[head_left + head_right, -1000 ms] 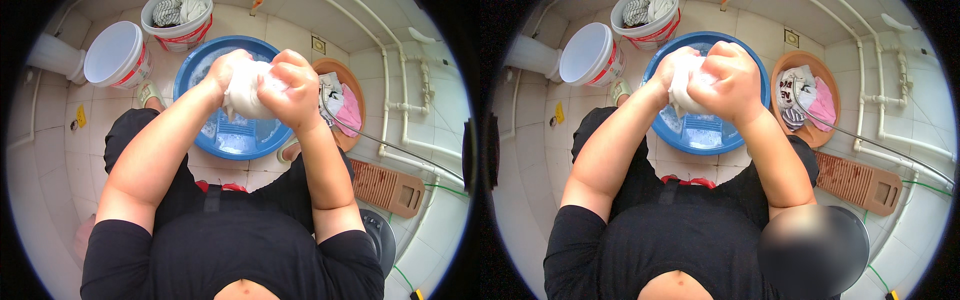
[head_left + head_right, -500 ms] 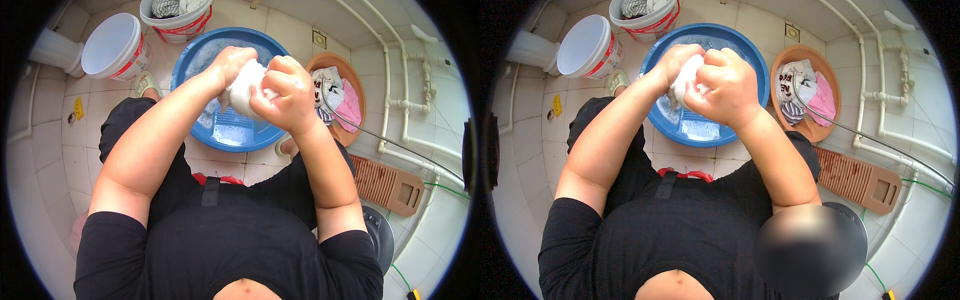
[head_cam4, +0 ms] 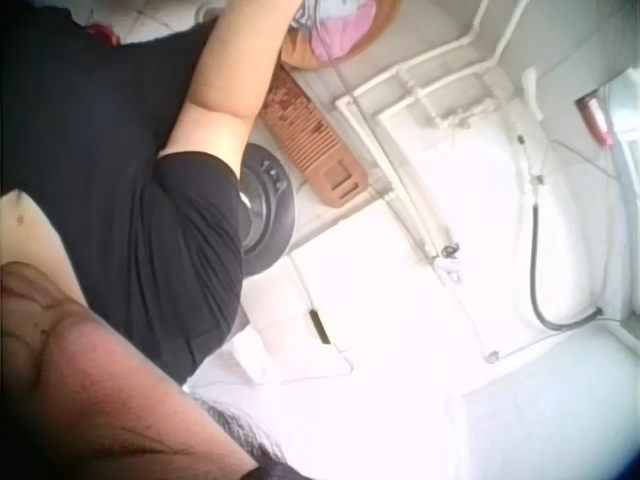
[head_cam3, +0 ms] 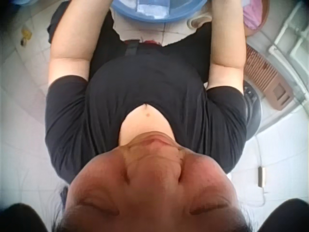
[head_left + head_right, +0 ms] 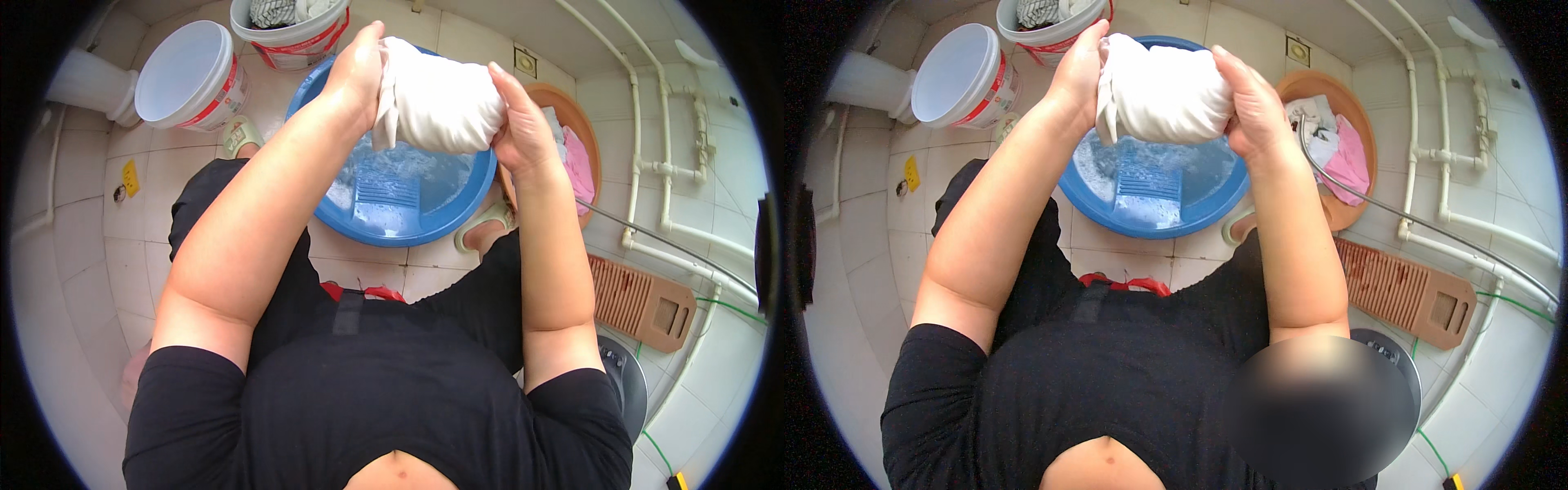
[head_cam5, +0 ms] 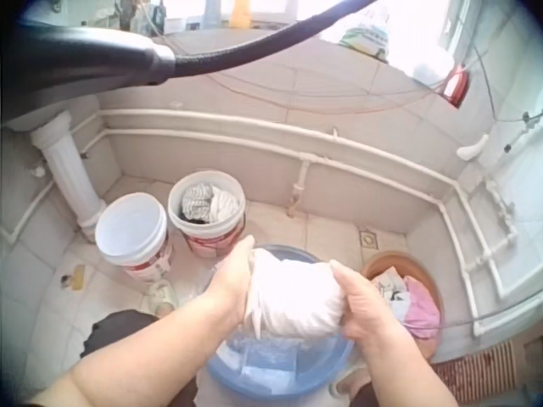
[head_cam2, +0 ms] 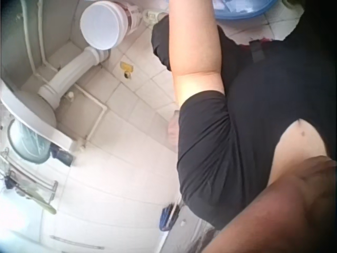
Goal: The person hand-washes several pieces of clothing in a blue basin filled with soapy water. They scrub, rinse, and wring out each item by hand, then place the cleaned clothes into a white bucket.
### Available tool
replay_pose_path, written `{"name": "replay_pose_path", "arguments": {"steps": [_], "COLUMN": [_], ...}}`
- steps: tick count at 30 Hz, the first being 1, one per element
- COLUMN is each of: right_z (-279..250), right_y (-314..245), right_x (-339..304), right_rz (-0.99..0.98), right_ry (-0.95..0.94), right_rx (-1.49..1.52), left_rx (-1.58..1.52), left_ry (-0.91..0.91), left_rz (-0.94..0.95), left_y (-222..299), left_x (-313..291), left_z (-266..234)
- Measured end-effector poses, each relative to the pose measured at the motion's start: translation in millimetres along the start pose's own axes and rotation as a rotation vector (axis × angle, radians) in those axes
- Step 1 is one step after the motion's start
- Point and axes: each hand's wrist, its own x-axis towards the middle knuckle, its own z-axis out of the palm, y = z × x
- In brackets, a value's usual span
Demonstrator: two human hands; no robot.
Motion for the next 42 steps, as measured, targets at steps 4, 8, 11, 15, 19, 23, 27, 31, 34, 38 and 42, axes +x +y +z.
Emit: {"name": "replay_pose_path", "arguments": {"steps": [4,8,11,15,19,23,27,31,34,38,42], "right_z": [-8.0,2.8,8.7,44.2,103.2,134.0,115.5,24.2,-50.5,-180.0,-270.6], "right_y": [29.1,65.4,79.6,50.7,16.4,11.6,31.9,46.7,28.2,-3.4,-30.7], "right_x": [21.3,36.8,48.6,58.3,89.2,118.9,117.0,130.2,129.1,129.6,85.4], "right_rz": [0.35,0.415,0.335,0.076,-0.096,-0.086,-0.038,0.2,0.276,0.164,0.08], "right_ry": [-0.03,0.124,0.172,0.01,-0.379,-0.388,-0.444,-0.346,-0.121,0.14,0.493], "right_rx": [0.082,-0.045,-0.023,0.173,0.378,0.286,-0.089,-0.473,-0.769,-0.605,-0.582], "left_rx": [-0.01,0.199,0.22,0.362,0.544,0.592,0.628,0.626,0.67,0.699,0.816], "left_ry": [0.148,0.153,0.133,0.28,0.421,0.428,0.31,0.058,-0.131,-0.252,-0.255], "left_rz": [0.118,0.407,0.387,0.695,1.085,1.14,0.832,0.592,0.372,0.159,0.071], "left_y": [30.0,28.3,19.9,20.3,38.7,40.1,39.2,23.1,8.6,4.7,-11.4], "left_x": [-15.6,-13.6,-5.3,10.1,-2.6,-1.2,-4.2,-3.5,3.2,-5.1,-2.5], "left_z": [7.0,1.7,-4.2,-5.4,-4.2,-5.0,-9.1,-0.2,1.4,12.4,26.0]}}
